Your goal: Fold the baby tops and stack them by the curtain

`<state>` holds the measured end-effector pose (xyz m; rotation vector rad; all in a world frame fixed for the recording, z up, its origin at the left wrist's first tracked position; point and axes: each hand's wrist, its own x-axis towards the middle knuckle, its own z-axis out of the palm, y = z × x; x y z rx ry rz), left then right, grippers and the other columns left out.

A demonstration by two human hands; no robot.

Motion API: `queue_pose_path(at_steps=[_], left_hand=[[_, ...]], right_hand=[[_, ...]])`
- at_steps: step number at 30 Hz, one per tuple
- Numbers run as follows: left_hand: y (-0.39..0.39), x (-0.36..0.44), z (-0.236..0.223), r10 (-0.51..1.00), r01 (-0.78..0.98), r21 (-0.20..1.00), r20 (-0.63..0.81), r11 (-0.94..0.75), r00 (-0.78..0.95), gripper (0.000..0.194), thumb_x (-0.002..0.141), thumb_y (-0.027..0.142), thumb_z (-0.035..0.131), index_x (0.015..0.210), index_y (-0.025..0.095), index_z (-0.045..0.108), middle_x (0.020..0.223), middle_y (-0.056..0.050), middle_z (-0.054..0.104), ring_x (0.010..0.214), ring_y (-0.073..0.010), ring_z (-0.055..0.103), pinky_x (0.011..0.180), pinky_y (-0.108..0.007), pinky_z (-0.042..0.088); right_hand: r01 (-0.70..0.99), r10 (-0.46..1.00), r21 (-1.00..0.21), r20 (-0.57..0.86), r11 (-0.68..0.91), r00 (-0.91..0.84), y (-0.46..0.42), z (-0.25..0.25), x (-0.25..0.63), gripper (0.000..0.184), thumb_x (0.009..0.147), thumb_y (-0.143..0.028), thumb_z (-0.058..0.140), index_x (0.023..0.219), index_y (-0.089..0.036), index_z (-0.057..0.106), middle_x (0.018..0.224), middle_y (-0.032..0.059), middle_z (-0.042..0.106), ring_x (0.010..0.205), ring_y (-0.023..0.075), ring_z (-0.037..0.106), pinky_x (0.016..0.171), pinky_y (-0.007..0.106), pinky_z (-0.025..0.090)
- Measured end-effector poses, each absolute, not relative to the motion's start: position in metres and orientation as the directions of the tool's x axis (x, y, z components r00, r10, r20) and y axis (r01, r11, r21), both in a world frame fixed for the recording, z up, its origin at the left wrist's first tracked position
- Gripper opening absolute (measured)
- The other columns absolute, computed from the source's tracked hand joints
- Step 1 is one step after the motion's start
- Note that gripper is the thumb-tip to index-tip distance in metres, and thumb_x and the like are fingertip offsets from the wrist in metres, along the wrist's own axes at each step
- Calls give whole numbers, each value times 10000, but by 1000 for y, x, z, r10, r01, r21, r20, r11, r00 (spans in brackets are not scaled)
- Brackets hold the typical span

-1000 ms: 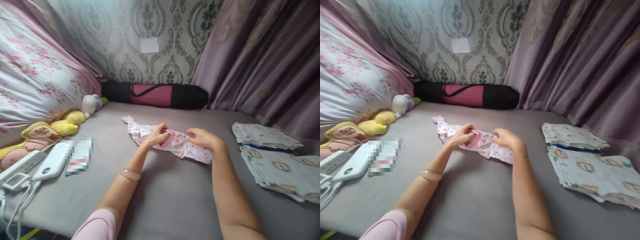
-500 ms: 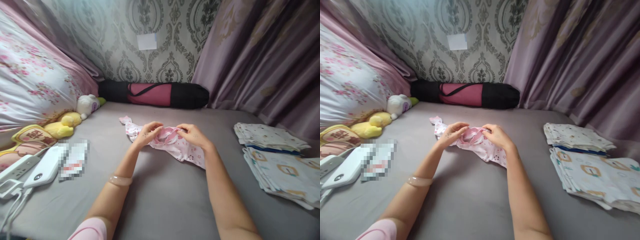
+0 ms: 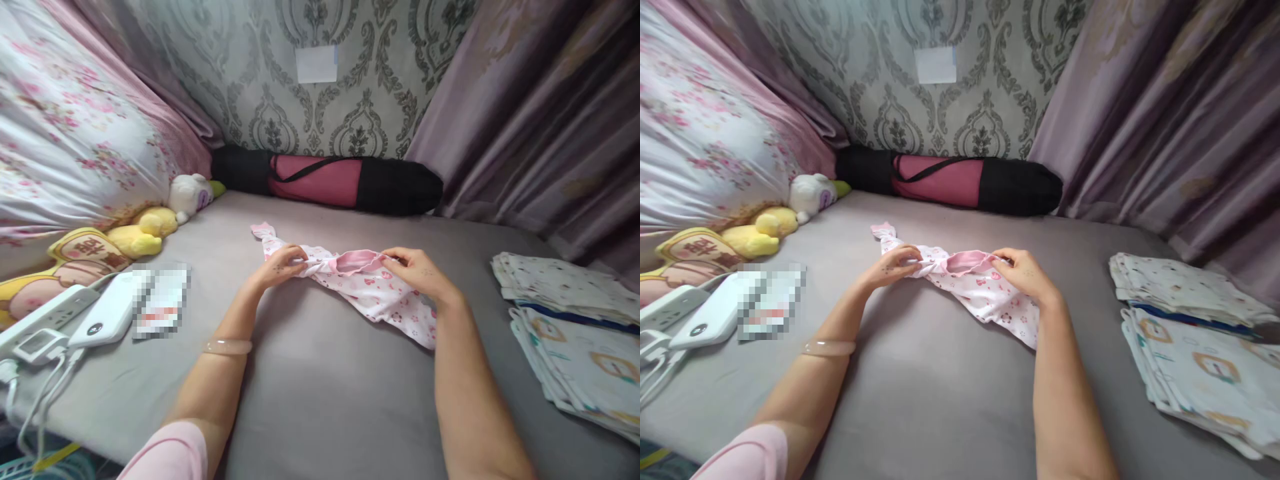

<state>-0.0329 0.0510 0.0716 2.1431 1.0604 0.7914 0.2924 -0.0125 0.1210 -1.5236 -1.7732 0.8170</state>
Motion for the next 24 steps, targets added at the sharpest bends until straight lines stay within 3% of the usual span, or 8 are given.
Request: queue_pose_path(at_steps=[4,11,15,19,24], left_hand=[[50,-36,82,859,515,722,221,-463,462,214,836,316,476,860,165,626,854,-49,621,795,-176,557,707,-276,437],[37,-45,102,863,391,871,71,-298,500,184,849,345,481,912,187,552,665,39,489,570,-103,450,504,-203,348],[40,-35,87,868,519,759,119,-393,483,111,831,267,469,838,189,547,619,43,477,537,-104,446,515,-213,353],[40,-17,85,846,616,588,274,-524,458,152,851,255,465,793,177,582,763,-24,591,692,-143,524,645,-261,410],[30,-3,103,810,587,574,273,-571,520,236,836,414,596,783,184,591,770,-16,594,690,-138,519,634,-250,394]], right_hand=[[526,988,-840,67,131,-139,-15,124,296,376,807,-511,626,996,-207,739,995,57,728,889,233,654,752,316,505],[514,985,-852,9,98,-173,-17,124,301,405,795,-524,643,1052,-224,734,1044,57,725,921,242,658,777,328,511],[589,978,-802,-24,103,-205,-13,118,298,371,812,-494,618,1020,-213,742,1032,52,727,924,237,651,803,324,496],[661,972,-743,-60,107,-225,-9,113,296,356,833,-472,577,1016,-214,740,1019,39,727,880,224,645,763,307,488],[682,969,-721,-61,122,-238,-9,114,296,352,840,-452,563,1030,-208,731,1022,36,726,869,214,644,744,285,480]])
